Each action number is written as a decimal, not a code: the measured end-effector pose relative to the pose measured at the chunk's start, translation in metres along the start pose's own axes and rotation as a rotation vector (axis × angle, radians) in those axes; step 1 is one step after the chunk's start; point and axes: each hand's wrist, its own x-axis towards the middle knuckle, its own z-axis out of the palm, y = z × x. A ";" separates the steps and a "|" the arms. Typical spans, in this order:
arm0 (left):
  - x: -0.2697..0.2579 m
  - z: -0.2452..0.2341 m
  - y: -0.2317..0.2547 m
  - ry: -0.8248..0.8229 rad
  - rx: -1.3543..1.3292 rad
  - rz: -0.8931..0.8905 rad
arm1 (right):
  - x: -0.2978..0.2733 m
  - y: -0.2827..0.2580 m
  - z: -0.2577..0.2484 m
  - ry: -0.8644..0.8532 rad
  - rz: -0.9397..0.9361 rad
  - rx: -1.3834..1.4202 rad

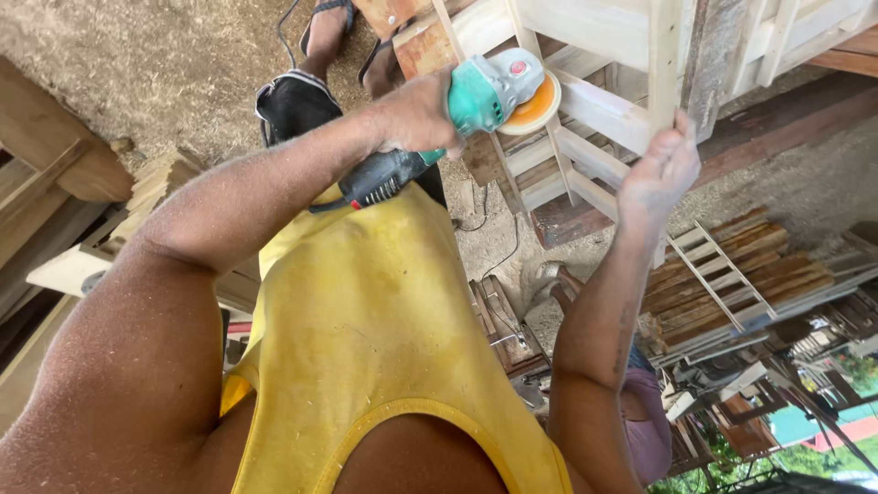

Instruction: The person uses a handheld angle grinder with a sanding disc to smooth the surfaces of wooden planks arranged in a frame. They move the tool along the edges and faces of the wood, repositioning the planks as needed to reach different areas.

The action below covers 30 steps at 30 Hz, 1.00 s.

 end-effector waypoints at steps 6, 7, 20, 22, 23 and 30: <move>0.024 0.019 -0.004 -0.027 -0.166 -0.066 | -0.051 0.020 -0.009 -0.007 0.298 -0.199; 0.027 0.020 -0.005 -0.024 -0.179 -0.075 | -0.053 0.018 -0.008 -0.007 0.270 -0.172; 0.042 0.023 -0.001 -0.108 -0.213 -0.096 | -0.057 -0.012 0.000 0.001 0.166 -0.134; 0.038 0.022 0.004 -0.107 -0.184 -0.049 | -0.060 -0.013 0.000 0.007 0.162 -0.122; 0.034 0.023 0.006 -0.108 -0.172 -0.029 | -0.062 -0.014 0.000 0.008 0.168 -0.117; 0.019 0.024 0.026 -0.204 -0.209 0.027 | -0.062 -0.012 0.001 0.005 0.222 -0.077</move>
